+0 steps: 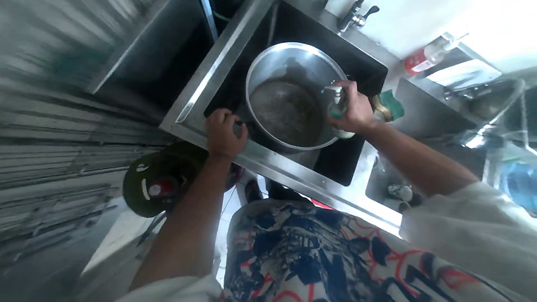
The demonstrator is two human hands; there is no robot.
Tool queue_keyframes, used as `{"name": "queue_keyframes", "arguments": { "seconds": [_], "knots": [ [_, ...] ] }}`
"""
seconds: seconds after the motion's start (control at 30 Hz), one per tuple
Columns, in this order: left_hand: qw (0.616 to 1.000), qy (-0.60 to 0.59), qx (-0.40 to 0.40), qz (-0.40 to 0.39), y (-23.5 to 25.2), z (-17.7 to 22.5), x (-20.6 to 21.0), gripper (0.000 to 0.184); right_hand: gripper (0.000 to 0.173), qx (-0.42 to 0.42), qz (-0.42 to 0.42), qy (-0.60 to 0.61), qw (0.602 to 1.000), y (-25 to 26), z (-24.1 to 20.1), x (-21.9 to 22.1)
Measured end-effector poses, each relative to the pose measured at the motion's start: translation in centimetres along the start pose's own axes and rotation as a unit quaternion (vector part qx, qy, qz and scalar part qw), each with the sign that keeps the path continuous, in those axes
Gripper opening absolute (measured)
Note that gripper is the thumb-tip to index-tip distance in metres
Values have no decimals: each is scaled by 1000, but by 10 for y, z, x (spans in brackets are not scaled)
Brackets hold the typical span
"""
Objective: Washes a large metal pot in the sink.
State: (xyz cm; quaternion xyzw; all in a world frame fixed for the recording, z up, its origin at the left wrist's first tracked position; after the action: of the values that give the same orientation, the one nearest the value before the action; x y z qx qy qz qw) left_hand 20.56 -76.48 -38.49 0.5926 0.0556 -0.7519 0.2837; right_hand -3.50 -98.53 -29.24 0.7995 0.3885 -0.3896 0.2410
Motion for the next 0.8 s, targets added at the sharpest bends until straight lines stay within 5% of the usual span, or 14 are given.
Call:
{"name": "queue_keyframes", "arguments": {
  "seconds": [0.43,0.8],
  "knots": [
    [1000,-2,-4,-19,1,0,1,31,93,-27,-124,-31,991,63,-23,44],
    [1000,-3,1,-16,1,-1,4,31,97,-20,-142,-79,986,103,-1,62]
  ]
}}
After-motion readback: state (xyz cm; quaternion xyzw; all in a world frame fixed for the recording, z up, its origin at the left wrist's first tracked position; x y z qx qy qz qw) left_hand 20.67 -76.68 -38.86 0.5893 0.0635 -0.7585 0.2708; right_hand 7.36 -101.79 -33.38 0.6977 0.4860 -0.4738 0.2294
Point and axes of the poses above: each hand's wrist, its own y-axis towards the middle knuckle, its own x-axis out of the palm, z = x × y, the point moved 10 cm from there along y, towards the middle knuckle, and after that the axes turned 14 degrees about y, right-handed, at the moved point
